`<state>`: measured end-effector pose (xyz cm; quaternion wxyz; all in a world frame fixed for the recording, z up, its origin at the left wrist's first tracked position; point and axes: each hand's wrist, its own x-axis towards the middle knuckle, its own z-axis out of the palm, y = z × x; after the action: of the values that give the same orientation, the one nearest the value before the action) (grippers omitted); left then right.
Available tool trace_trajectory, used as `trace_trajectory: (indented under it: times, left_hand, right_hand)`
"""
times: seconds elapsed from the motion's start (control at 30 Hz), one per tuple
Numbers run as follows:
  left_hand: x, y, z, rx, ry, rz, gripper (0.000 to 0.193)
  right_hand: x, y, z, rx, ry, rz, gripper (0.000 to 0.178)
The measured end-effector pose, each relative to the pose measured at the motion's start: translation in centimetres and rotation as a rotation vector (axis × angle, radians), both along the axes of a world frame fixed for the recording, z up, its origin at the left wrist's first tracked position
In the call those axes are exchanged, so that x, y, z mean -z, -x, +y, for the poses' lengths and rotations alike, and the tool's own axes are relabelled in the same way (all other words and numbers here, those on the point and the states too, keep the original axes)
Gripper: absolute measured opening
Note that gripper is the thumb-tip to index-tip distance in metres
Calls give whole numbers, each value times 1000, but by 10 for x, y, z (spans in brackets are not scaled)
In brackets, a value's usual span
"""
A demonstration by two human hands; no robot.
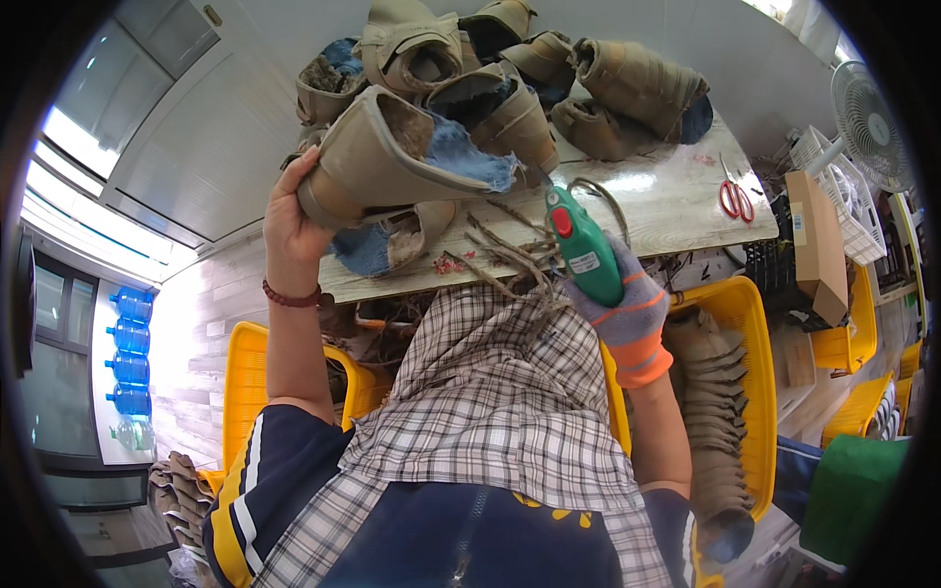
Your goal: The person uses a green electric trimmer to cut and trim the fabric edges of beige shoe uppers on a workbench. They repeatedly pick up individual uppers, trim around the openings, and place them into a yellow bin. The process continues with multiple uppers throughout the clip.
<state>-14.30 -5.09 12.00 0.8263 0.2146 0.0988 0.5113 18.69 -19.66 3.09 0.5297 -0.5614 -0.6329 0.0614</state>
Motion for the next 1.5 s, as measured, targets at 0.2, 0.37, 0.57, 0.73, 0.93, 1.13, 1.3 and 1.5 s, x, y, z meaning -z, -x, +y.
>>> trace_trajectory:
  times: [0.2, 0.37, 0.57, 0.73, 0.93, 1.13, 1.3, 1.5]
  left_hand:
    - [8, 6, 15, -42, 143, -14, 24]
    - [13, 5, 17, -31, 201, -54, 24]
    - [17, -4, 17, 30, 202, -50, 24]
    - [26, -10, 18, 20, 223, -44, 24]
    - [21, -24, 6, 25, 210, -40, 29]
    - [13, -41, -23, -40, -12, -48, 35]
    - [17, -47, -35, -128, -216, 32, 45]
    - [24, -58, -44, -200, -341, 94, 44]
  right_hand:
    - [-13, -4, 7, 42, -245, -388, 67]
    - [-13, -6, 4, 60, -218, -511, 70]
    - [-11, -7, 6, 51, -231, -546, 70]
    - [-9, -3, 12, 18, -287, -500, 69]
    - [-20, 8, 14, -31, -315, -417, 66]
    - [-20, 16, 15, -65, -247, -286, 64]
    - [-25, 20, 14, -104, -181, -222, 64]
    - [-25, 26, 13, -178, -54, -34, 66]
